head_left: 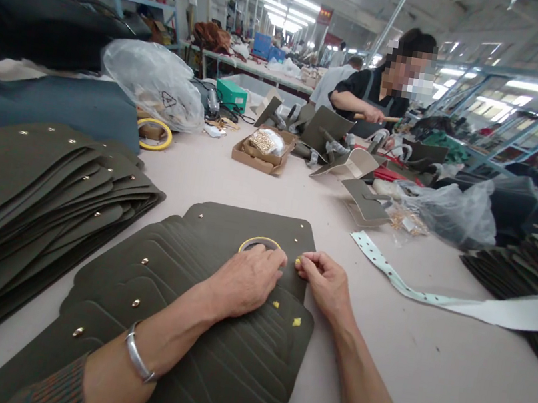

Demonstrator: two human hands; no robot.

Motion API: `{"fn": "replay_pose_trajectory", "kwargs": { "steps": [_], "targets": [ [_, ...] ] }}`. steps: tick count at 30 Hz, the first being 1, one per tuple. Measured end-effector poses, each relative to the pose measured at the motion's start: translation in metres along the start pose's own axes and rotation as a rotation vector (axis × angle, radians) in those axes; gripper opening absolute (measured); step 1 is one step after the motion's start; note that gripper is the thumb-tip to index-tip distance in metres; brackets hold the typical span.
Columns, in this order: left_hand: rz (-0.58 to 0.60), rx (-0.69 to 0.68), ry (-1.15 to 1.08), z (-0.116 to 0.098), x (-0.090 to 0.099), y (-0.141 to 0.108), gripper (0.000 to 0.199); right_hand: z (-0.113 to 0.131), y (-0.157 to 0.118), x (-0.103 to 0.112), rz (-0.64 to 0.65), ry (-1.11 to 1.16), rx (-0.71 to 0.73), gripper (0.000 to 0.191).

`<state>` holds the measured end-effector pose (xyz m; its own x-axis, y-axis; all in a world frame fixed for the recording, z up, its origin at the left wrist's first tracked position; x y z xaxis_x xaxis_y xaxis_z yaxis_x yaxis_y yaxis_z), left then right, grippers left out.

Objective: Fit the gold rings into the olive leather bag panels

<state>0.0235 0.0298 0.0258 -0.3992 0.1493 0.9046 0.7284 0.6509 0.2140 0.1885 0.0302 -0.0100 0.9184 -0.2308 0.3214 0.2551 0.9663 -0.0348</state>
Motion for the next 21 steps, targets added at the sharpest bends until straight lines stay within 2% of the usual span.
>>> {"fn": "replay_pose_trajectory", "kwargs": {
  "steps": [3,5,10,12,16,21],
  "targets": [
    [0.005,-0.039,-0.065,-0.002,0.004,-0.002,0.016,0.001,-0.001,0.002,0.014,0.044,-0.052,0.031],
    [0.056,-0.060,-0.076,-0.003,0.004,-0.003,0.018,0.002,-0.005,0.004,0.063,0.046,-0.120,0.031],
    [0.227,-0.041,-0.015,-0.003,-0.005,-0.003,0.016,0.001,-0.029,-0.003,0.371,-0.067,-0.342,0.021],
    [0.248,-0.032,0.011,-0.003,-0.006,-0.003,0.016,-0.003,-0.038,-0.005,0.433,-0.128,-0.385,0.017],
    [0.249,-0.033,0.036,-0.004,-0.007,-0.004,0.019,-0.006,-0.042,-0.009,0.413,-0.222,-0.333,0.009],
    [0.237,-0.045,0.036,-0.003,-0.008,-0.005,0.021,0.003,-0.040,-0.014,0.356,-0.384,-0.152,0.012]
  ]
}}
Point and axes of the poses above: each hand's wrist, its own y-axis towards the middle knuckle, its own x-axis out of the back of the hand, z = x × y, the point moved 6 cm from there along y, towards the middle knuckle, and after that the axes turned 4 degrees about -x, right-handed, at the moved point
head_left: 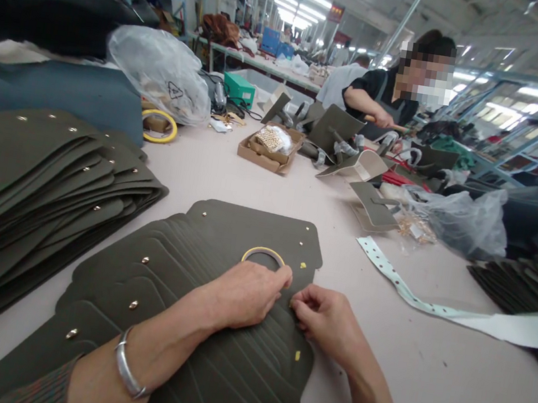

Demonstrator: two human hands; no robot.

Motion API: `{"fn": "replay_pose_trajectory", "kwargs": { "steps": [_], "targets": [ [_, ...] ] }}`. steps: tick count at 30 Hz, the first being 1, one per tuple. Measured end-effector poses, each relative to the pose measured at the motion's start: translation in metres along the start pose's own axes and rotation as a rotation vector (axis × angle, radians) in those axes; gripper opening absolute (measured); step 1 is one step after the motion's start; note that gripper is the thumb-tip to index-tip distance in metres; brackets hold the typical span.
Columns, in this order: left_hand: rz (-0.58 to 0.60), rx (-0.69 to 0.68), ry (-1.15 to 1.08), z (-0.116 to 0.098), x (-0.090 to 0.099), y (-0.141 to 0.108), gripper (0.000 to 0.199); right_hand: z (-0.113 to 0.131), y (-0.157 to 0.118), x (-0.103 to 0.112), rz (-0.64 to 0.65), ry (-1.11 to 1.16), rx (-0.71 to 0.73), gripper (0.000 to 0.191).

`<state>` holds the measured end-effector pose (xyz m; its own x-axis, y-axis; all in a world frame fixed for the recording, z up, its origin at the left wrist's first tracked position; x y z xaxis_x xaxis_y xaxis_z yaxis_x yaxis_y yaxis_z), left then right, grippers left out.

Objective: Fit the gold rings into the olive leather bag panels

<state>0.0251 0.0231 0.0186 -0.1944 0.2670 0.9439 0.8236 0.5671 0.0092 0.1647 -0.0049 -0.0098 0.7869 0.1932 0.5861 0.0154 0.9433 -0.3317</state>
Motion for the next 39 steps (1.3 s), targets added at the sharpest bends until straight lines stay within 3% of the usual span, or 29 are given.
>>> {"fn": "replay_pose_trajectory", "kwargs": {
  "steps": [7,13,18,24,29,36,39],
  "targets": [
    [-0.016,0.013,-0.013,0.002,-0.002,0.000,0.020,0.003,-0.002,0.005,-0.105,-0.130,0.025,0.021],
    [-0.026,0.012,-0.045,0.003,-0.002,0.000,0.019,0.003,-0.007,0.020,-0.041,-0.166,0.184,0.013],
    [-0.059,0.000,-0.055,0.004,-0.002,0.000,0.018,0.011,-0.008,0.016,0.000,-0.256,0.292,0.014],
    [-0.073,-0.016,-0.054,0.004,0.001,-0.002,0.018,0.015,-0.007,0.010,-0.078,-0.310,0.234,0.017],
    [-0.141,-0.027,-0.100,0.001,0.014,-0.004,0.010,0.019,-0.006,0.007,-0.143,-0.340,0.204,0.018],
    [-0.297,0.012,-0.227,0.008,0.023,-0.004,0.014,0.012,-0.007,0.000,0.139,-0.201,0.137,0.043],
    [-0.339,-0.011,-0.262,0.009,0.024,-0.004,0.017,0.014,-0.004,0.012,-0.026,-0.058,0.207,0.030]
  ]
}}
Point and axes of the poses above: each hand's wrist, its own y-axis towards the middle knuckle, its own x-axis out of the back of the hand, z = x × y, the point moved 6 cm from there along y, towards the middle knuckle, and after that the axes turned 4 degrees about -x, right-handed, at the moved point
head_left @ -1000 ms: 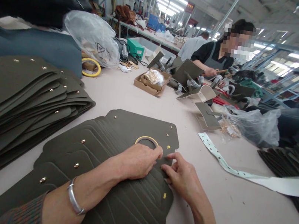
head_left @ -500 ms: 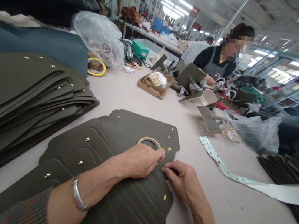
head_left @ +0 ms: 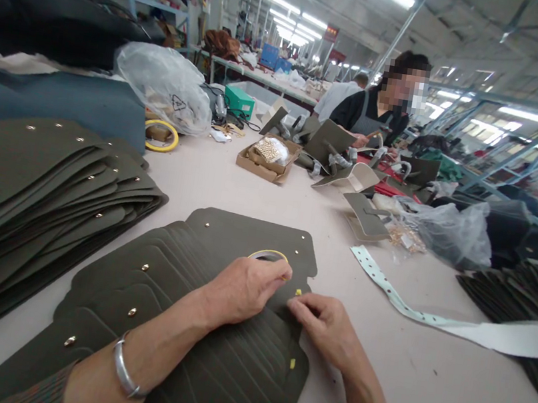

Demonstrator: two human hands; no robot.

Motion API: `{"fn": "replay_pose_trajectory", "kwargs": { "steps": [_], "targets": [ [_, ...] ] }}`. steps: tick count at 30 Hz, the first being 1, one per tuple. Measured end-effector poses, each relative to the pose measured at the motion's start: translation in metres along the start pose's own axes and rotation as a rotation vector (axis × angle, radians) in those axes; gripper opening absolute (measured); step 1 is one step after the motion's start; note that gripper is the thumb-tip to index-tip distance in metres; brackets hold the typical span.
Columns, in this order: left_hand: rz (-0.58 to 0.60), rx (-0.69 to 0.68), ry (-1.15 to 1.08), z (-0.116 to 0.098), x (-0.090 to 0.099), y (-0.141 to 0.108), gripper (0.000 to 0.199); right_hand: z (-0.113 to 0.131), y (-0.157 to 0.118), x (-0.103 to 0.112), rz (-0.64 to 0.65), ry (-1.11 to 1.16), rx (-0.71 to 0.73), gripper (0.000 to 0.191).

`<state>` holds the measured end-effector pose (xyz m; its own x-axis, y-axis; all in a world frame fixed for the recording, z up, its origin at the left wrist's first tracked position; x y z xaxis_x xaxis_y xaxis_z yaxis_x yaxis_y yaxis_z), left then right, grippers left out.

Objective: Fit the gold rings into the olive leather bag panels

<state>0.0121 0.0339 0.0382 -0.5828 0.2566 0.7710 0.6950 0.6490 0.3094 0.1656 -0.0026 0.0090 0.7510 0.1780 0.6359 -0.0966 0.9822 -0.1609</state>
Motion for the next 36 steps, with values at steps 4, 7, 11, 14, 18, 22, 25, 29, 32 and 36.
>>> {"fn": "replay_pose_trajectory", "kwargs": {
  "steps": [4,7,11,14,18,22,25,29,32,36],
  "targets": [
    [0.007,-0.037,-0.025,-0.003,-0.002,0.000,0.035,0.008,0.002,0.013,-0.274,0.134,0.161,0.022],
    [0.026,-0.028,-0.009,-0.004,-0.005,-0.001,0.051,0.021,0.000,0.010,-0.302,0.070,0.307,0.020],
    [0.040,-0.019,0.020,-0.005,-0.009,-0.002,0.046,0.032,-0.003,0.006,-0.346,-0.048,0.407,0.016],
    [0.060,-0.019,0.034,-0.006,-0.011,-0.002,0.044,0.033,-0.003,0.004,-0.346,-0.112,0.424,0.016],
    [0.083,-0.014,0.048,-0.006,-0.011,-0.001,0.036,0.031,-0.003,0.003,-0.393,-0.185,0.400,0.016],
    [0.078,0.014,0.102,0.000,-0.009,0.002,0.016,0.033,-0.003,0.002,-0.459,-0.187,0.362,0.015],
    [0.035,0.008,0.146,0.001,-0.007,0.002,0.015,0.032,0.000,0.002,-0.481,-0.049,0.241,0.012],
    [-0.047,-0.019,0.213,-0.007,-0.005,0.000,0.017,0.013,0.013,-0.006,-0.366,0.384,-0.052,0.014],
    [-0.049,-0.043,0.240,-0.013,-0.005,-0.001,0.020,-0.004,0.021,0.002,-0.406,0.478,-0.147,0.023],
    [-0.055,0.098,0.254,0.001,0.000,0.000,0.019,-0.013,0.024,0.026,-0.544,0.124,-0.060,0.028]
  ]
}}
Point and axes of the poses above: each hand's wrist, its own y-axis towards the middle knuckle, its own x-axis out of the back of the hand, z = x × y, the point moved 6 cm from there along y, towards the middle knuckle, and after that the axes turned 4 degrees about -x, right-handed, at the moved point
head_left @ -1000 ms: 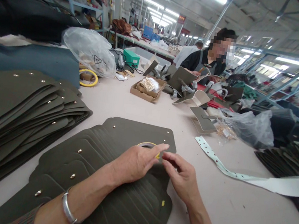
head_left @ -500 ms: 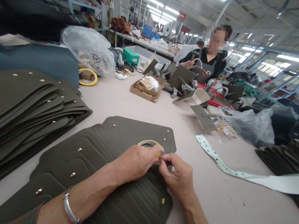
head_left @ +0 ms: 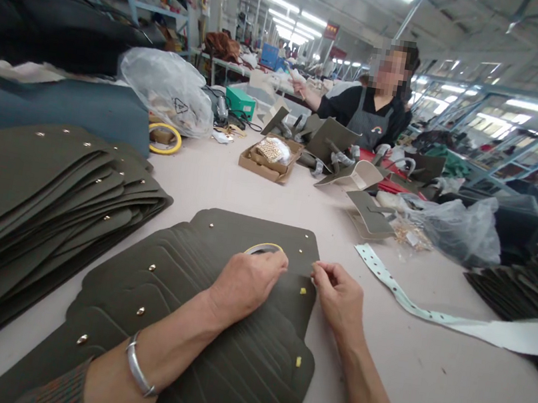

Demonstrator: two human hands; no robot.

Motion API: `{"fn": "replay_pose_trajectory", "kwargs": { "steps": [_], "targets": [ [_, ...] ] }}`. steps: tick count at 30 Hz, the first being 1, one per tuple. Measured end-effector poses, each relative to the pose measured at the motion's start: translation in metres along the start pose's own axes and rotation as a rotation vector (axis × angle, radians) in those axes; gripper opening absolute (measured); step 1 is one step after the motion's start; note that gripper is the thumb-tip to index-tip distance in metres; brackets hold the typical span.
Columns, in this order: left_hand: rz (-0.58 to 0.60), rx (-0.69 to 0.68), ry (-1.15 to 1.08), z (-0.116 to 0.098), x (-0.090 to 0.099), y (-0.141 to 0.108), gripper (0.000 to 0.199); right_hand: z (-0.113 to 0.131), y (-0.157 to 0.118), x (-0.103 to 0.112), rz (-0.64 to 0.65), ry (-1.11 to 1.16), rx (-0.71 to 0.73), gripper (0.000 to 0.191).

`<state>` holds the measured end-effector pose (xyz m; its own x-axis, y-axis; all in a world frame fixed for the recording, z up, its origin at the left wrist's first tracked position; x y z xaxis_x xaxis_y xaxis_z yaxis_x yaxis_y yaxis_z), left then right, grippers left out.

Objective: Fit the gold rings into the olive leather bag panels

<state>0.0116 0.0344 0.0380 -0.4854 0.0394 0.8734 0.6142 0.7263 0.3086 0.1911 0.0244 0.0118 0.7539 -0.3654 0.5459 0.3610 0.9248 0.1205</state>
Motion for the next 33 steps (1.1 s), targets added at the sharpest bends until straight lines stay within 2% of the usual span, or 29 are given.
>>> {"fn": "replay_pose_trajectory", "kwargs": {
  "steps": [2,5,7,10,13,19,24,30,32,33],
  "targets": [
    [-0.008,0.031,0.004,0.007,0.000,0.001,0.019,0.000,0.002,0.000,0.033,-0.127,0.073,0.028],
    [0.024,0.011,0.003,0.009,-0.005,0.002,0.019,0.000,0.000,-0.004,0.082,-0.159,0.075,0.026],
    [0.063,-0.003,0.005,0.010,-0.009,0.002,0.020,-0.003,-0.001,-0.008,0.113,-0.082,0.009,0.027],
    [0.107,-0.040,-0.013,0.008,-0.015,0.003,0.021,-0.010,-0.004,-0.017,0.256,0.068,-0.144,0.031],
    [0.147,-0.074,-0.032,0.006,-0.019,0.003,0.023,-0.015,-0.007,-0.021,0.362,0.050,-0.203,0.030],
    [0.190,-0.051,-0.030,0.005,-0.019,0.003,0.023,-0.011,-0.007,-0.015,0.328,-0.202,-0.069,0.027],
    [0.210,-0.045,0.003,0.004,-0.018,0.003,0.022,-0.001,-0.008,-0.019,0.266,-0.358,0.058,0.024],
    [0.197,-0.054,0.017,0.005,-0.020,0.002,0.022,0.000,-0.007,-0.023,0.217,-0.366,0.121,0.023],
    [0.197,-0.056,0.027,0.005,-0.021,0.002,0.021,-0.004,-0.006,-0.022,0.210,-0.311,0.082,0.021],
    [0.196,-0.058,0.031,0.006,-0.021,0.002,0.021,-0.008,-0.005,-0.020,0.210,-0.263,0.033,0.026]
  ]
}}
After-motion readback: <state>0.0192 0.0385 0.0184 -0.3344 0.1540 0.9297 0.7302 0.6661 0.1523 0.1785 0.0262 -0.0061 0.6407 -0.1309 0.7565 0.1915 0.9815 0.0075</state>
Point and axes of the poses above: each hand's wrist, its own y-axis towards the middle knuckle, its own x-axis out of the back of the hand, z = x × y, the point moved 6 cm from there along y, towards the middle knuckle, and after that the axes turned 4 degrees about -x, right-handed, at the moved point
